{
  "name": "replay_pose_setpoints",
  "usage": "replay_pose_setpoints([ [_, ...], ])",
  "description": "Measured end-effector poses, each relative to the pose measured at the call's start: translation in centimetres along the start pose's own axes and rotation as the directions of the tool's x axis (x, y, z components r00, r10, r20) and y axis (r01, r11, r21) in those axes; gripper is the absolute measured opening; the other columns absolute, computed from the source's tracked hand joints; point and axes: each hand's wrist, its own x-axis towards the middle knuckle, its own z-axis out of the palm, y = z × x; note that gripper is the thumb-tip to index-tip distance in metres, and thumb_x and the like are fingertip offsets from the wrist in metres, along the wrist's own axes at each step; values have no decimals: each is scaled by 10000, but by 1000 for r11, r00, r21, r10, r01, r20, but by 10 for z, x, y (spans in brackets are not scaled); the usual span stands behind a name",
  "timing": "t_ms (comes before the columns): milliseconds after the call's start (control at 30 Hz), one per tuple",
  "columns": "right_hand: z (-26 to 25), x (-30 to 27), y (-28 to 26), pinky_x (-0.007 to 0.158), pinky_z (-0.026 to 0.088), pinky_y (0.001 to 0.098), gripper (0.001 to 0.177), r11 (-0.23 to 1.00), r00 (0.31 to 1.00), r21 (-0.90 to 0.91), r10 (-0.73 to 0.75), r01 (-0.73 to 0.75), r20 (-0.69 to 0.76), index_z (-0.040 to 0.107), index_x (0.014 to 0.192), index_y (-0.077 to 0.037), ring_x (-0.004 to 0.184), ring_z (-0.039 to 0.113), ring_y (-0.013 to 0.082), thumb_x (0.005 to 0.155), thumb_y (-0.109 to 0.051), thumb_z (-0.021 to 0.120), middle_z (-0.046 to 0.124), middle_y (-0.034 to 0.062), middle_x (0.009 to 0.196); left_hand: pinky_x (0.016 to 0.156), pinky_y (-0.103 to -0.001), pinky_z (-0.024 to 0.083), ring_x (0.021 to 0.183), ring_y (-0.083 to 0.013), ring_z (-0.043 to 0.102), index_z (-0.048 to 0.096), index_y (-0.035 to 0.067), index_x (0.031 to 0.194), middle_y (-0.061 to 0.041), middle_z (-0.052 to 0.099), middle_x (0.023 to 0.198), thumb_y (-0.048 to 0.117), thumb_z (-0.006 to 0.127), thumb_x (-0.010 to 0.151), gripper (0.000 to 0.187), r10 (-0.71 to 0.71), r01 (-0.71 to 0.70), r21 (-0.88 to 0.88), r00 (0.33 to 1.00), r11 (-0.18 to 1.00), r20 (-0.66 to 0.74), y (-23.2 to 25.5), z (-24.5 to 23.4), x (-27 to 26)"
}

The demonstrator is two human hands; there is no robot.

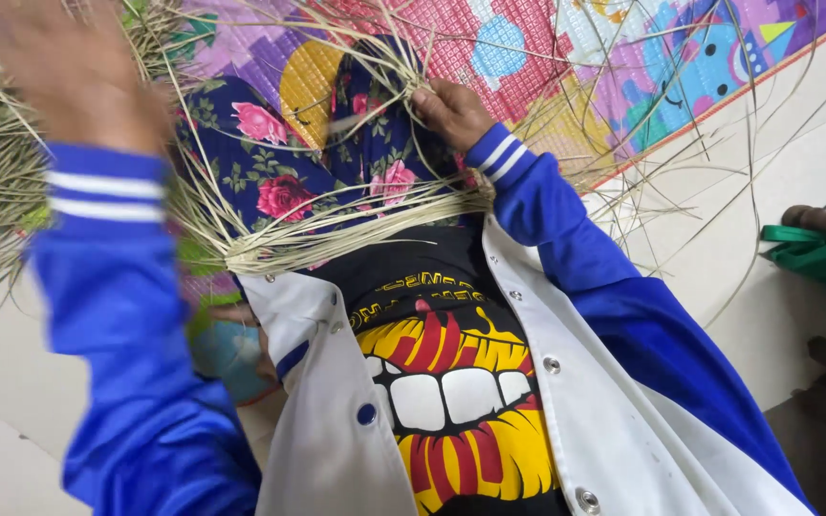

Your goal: Weaving dried straw or grass fibers to form a woven edge or mat.

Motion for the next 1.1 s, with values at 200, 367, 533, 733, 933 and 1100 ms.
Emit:
replay_pose_setpoints([
  [200, 44, -16, -2, 520, 451, 369, 427, 938, 977, -345, -106, 37, -183, 620, 855, -44, 533, 513, 199, 1062, -391, 482, 592, 70, 654, 619, -260, 503, 710, -153, 572, 729, -5, 1040, -81, 626, 903, -58, 697, 883, 169, 203, -400, -781, 916, 480, -344, 104, 174, -58],
  [367, 57, -17, 9, 474, 426, 375, 444, 917, 962, -392, -163, 65, -220, 579, 864, -40, 481, 506, 224, 1063, -419, 461, 575, 93, 612, 717, -288, 605, 789, -195, 691, 712, -31, 1062, -120, 711, 973, -71, 710, 864, 202, 15, -325, -814, 932, 481, -363, 124, 216, -61],
  [533, 57, -20, -8, 508, 452, 353, 414, 948, 973, -311, -135, 71, -189, 629, 932, -37, 528, 543, 202, 1056, -399, 471, 624, 85, 670, 787, -294, 616, 864, -193, 703, 702, -22, 1089, -128, 714, 1027, -51, 713, 876, 215, -97, -276, -832, 926, 482, -364, 121, 232, -52],
  [733, 65, -21, -4, 460, 450, 367, 393, 903, 967, -417, -187, 100, -172, 610, 939, -46, 475, 549, 222, 1063, -399, 489, 620, 87, 644, 775, -307, 626, 827, -195, 698, 727, -17, 998, -111, 707, 974, 48, 768, 882, 139, -153, -230, -888, 938, 398, -311, 118, 242, -49],
  [933, 63, -21, -4, 465, 461, 378, 313, 879, 970, -450, -223, 157, -97, 613, 1055, -58, 487, 602, 250, 1071, -347, 495, 667, 97, 677, 671, -248, 598, 708, -143, 666, 684, -16, 886, -82, 649, 884, -35, 719, 878, 41, -123, -216, -945, 960, 245, -251, 113, 246, -42],
  [1100, 55, -22, 6, 413, 457, 342, 310, 823, 946, -508, -321, 255, -46, 565, 957, -22, 419, 523, 214, 1063, -314, 565, 603, 81, 606, 559, -198, 518, 622, -87, 580, 638, 5, 871, -59, 656, 752, -78, 687, 871, 96, -117, -134, -991, 984, 21, -136, 112, 279, -37],
])
